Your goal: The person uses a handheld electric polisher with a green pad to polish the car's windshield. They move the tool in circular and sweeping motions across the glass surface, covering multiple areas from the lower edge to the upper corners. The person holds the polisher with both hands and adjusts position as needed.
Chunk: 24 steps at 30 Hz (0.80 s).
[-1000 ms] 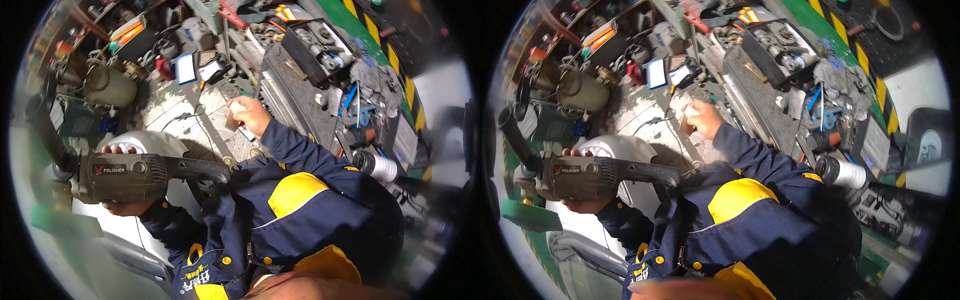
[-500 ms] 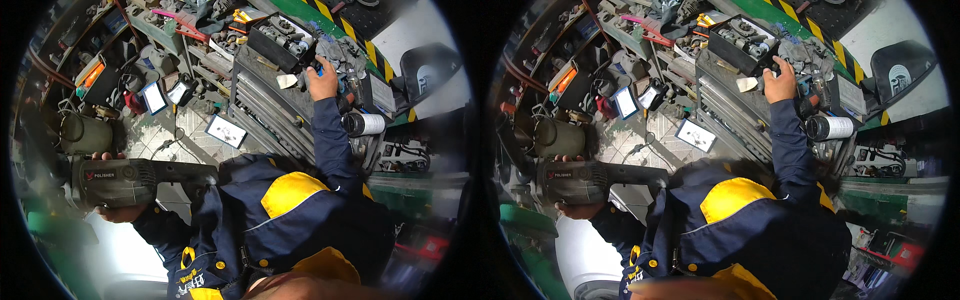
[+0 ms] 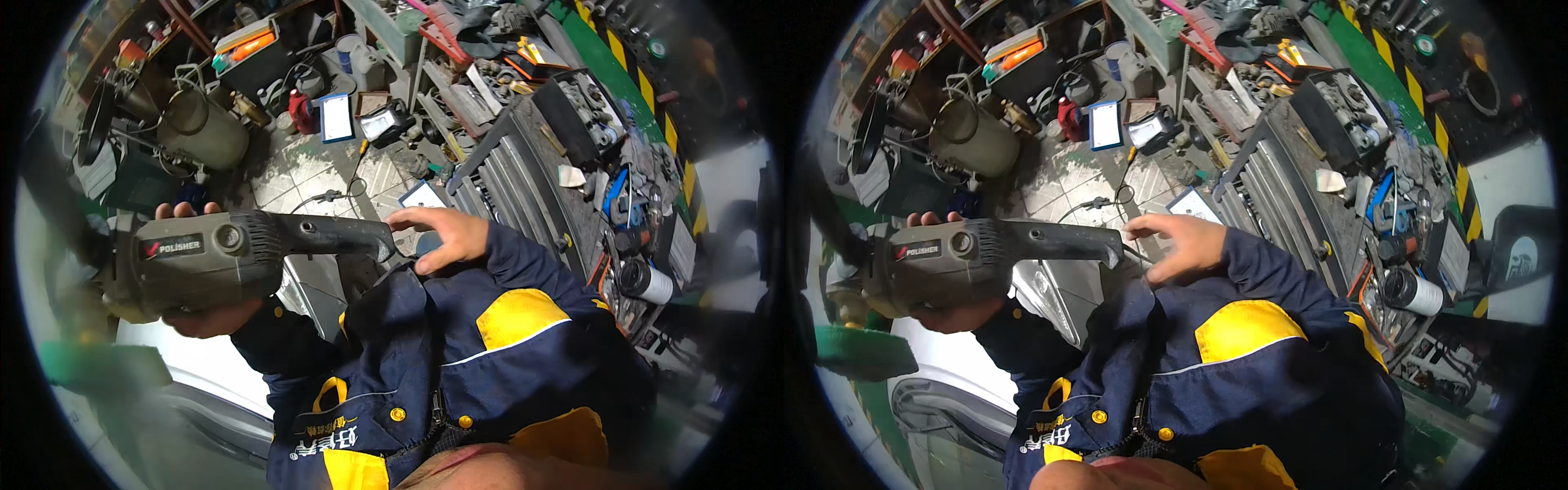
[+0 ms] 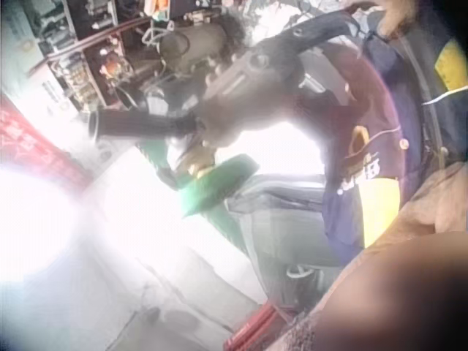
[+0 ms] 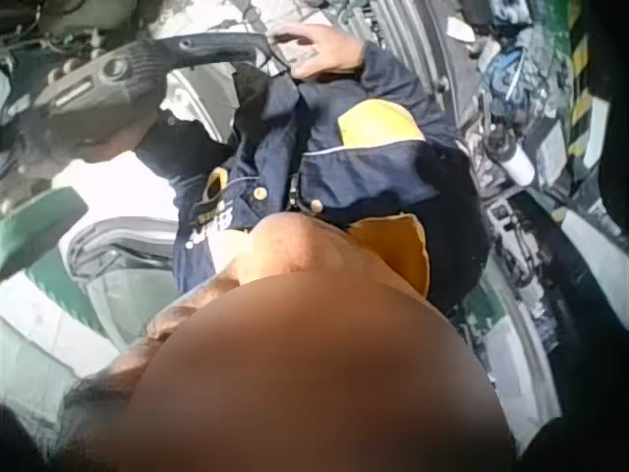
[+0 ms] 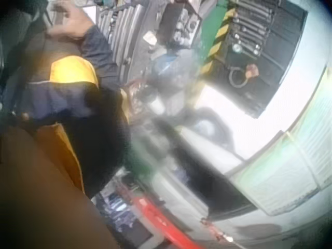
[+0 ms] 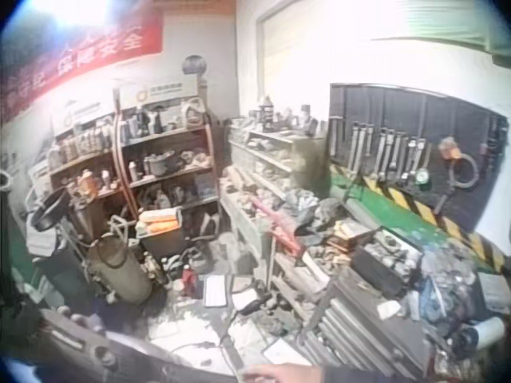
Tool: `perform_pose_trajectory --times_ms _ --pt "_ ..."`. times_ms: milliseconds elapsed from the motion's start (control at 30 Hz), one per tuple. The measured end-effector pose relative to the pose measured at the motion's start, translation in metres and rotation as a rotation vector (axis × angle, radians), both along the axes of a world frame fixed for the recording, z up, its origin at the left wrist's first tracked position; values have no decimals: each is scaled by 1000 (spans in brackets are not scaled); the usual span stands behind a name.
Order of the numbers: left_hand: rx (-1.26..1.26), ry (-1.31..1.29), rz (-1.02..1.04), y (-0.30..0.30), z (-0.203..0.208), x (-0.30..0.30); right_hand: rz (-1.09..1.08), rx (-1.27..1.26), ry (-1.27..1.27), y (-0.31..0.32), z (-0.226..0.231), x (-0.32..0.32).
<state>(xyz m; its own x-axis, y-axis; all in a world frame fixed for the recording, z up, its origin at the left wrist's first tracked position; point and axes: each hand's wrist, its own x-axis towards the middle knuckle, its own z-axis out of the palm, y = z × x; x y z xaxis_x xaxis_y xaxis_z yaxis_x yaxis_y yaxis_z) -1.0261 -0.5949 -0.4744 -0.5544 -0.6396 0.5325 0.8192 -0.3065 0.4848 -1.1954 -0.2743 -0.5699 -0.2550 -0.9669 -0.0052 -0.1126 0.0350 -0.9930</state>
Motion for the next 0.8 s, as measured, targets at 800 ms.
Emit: perform_pose_trajectory --times_ms 800 --pt "-451 -410 1346 -5 167 165 451 140 407 -380 -80 -153"
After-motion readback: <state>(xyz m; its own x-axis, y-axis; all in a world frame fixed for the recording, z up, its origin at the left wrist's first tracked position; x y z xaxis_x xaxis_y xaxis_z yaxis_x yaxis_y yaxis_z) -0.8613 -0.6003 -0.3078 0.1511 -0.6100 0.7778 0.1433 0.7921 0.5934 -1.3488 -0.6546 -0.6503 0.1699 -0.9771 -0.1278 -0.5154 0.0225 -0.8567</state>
